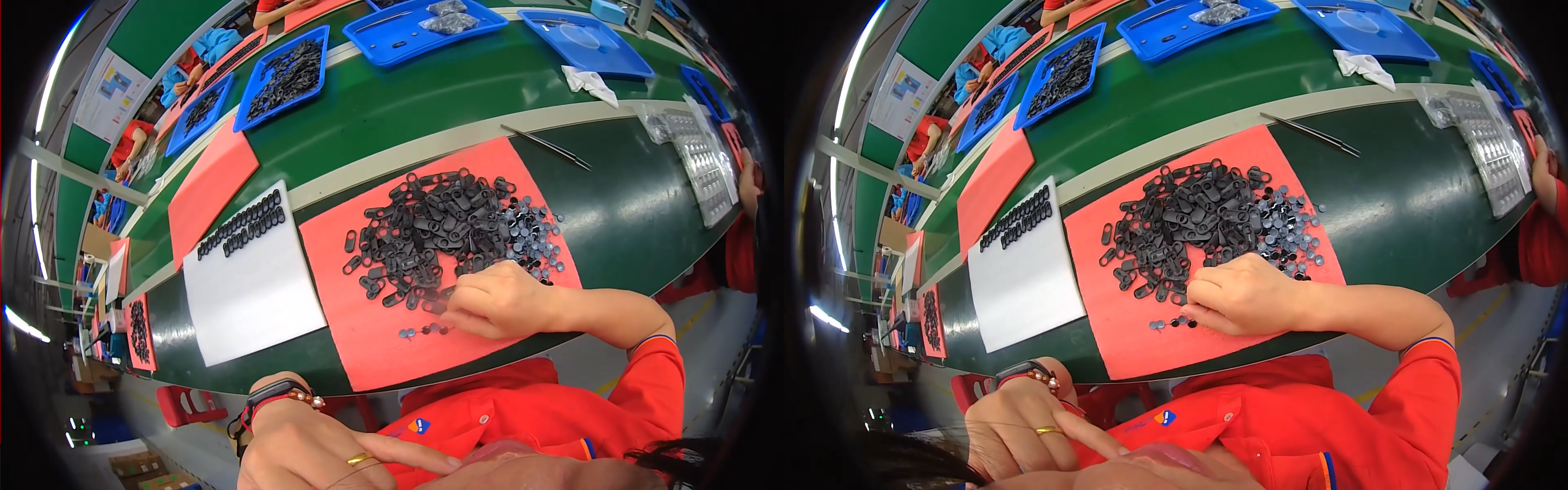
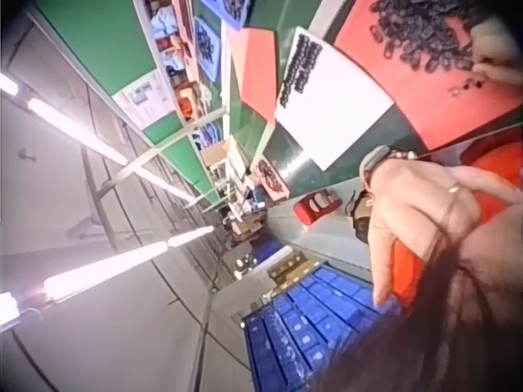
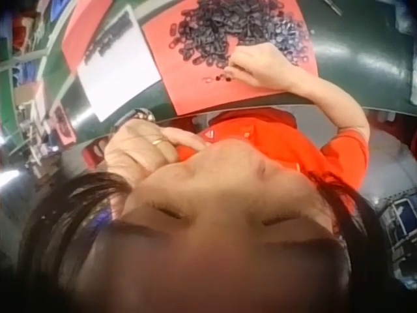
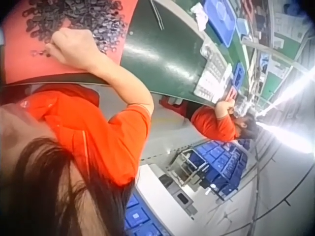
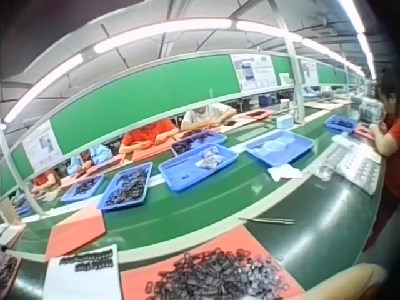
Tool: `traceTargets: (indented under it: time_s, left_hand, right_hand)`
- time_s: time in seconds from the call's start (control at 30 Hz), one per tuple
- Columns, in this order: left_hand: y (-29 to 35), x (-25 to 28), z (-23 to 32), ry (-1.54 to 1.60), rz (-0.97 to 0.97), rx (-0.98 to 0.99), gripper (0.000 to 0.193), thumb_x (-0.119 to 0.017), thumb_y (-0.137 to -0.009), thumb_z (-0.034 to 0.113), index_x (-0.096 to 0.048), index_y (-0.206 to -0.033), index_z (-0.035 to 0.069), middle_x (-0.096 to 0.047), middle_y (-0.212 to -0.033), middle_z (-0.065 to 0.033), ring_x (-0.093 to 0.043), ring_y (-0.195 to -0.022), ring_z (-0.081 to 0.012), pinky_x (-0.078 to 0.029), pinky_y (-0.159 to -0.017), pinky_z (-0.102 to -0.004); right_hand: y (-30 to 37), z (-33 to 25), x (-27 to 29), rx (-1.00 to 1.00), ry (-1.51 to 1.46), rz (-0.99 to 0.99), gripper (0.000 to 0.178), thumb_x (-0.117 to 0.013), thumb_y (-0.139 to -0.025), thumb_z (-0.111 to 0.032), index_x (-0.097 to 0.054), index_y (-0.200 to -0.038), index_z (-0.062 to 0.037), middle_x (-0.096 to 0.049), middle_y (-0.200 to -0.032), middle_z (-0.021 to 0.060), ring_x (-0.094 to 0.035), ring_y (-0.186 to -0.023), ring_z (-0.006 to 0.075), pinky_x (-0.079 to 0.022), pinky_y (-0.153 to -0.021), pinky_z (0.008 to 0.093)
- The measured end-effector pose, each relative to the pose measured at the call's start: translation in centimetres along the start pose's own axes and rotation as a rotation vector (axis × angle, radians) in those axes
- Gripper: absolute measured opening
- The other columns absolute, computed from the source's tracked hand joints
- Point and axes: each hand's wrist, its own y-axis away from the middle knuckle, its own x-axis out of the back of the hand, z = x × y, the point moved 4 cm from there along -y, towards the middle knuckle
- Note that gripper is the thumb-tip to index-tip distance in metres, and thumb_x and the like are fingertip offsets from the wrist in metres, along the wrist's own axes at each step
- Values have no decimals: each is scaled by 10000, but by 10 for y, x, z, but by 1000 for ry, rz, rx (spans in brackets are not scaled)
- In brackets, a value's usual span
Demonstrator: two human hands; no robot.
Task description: The person sorts small black electronic components on a red mat at a factory workstation, using tweezers to pick up and arrange them into a tray.
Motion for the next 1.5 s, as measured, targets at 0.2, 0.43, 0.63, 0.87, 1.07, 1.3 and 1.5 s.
traceTargets:
  time_s: [0.2,0.43,0.63,0.87,1.07,1.3,1.5]
  left_hand:
    - [-4,2,-3,24,110,-22,497,-306,-987,251,-518,-614,1,-528,-647,-186,-567,-590,-294,-417,-774,-685]
    - [-2,8,-12,68,-30,-103,488,-293,-980,222,-508,-598,6,-513,-631,-179,-552,-579,-295,-451,-756,-656]
    - [-9,0,-9,-44,61,-118,446,-292,-959,160,-484,-582,19,-481,-571,-143,-525,-520,-260,-513,-688,-572]
    - [-16,8,-15,48,-50,-65,382,-411,-944,158,-510,-609,3,-506,-609,-127,-537,-543,-231,-519,-718,-496]
    - [10,29,-38,-82,-39,253,269,-722,-786,298,-598,-733,64,-588,-737,-42,-560,-665,-198,-401,-922,-497]
    - [59,91,-96,-672,906,659,98,-670,-805,69,-600,-775,7,-585,-739,-23,-537,-663,-63,-443,-595,-218]
    - [56,79,-110,-1155,694,641,125,-717,-702,47,-622,-783,51,-546,-708,-22,-513,-560,-132,-406,-569,-253]
  right_hand:
    - [1,0,-2,30,35,-35,190,-706,-733,-149,-537,-691,-75,-509,-625,42,-533,-479,189,-407,-399,290]
    - [3,5,-1,8,72,-68,235,-659,-769,-163,-467,-678,-63,-477,-617,62,-544,-499,219,-432,-430,318]
    - [-4,9,11,-4,177,12,187,-693,-728,-123,-519,-684,-70,-480,-610,41,-531,-483,197,-404,-410,306]
    - [-7,25,27,-99,265,21,160,-683,-741,-124,-536,-699,-78,-504,-622,45,-546,-526,213,-415,-455,318]
    - [-7,30,35,-186,257,-92,77,-656,-766,-109,-590,-797,-87,-526,-757,34,-566,-620,210,-429,-515,335]
    - [-2,23,18,-181,159,-187,110,-676,-747,-117,-617,-837,-94,-518,-790,43,-568,-637,210,-437,-521,326]
    - [0,16,11,-154,106,-225,128,-689,-730,-126,-614,-826,-88,-492,-773,52,-555,-618,210,-429,-505,323]
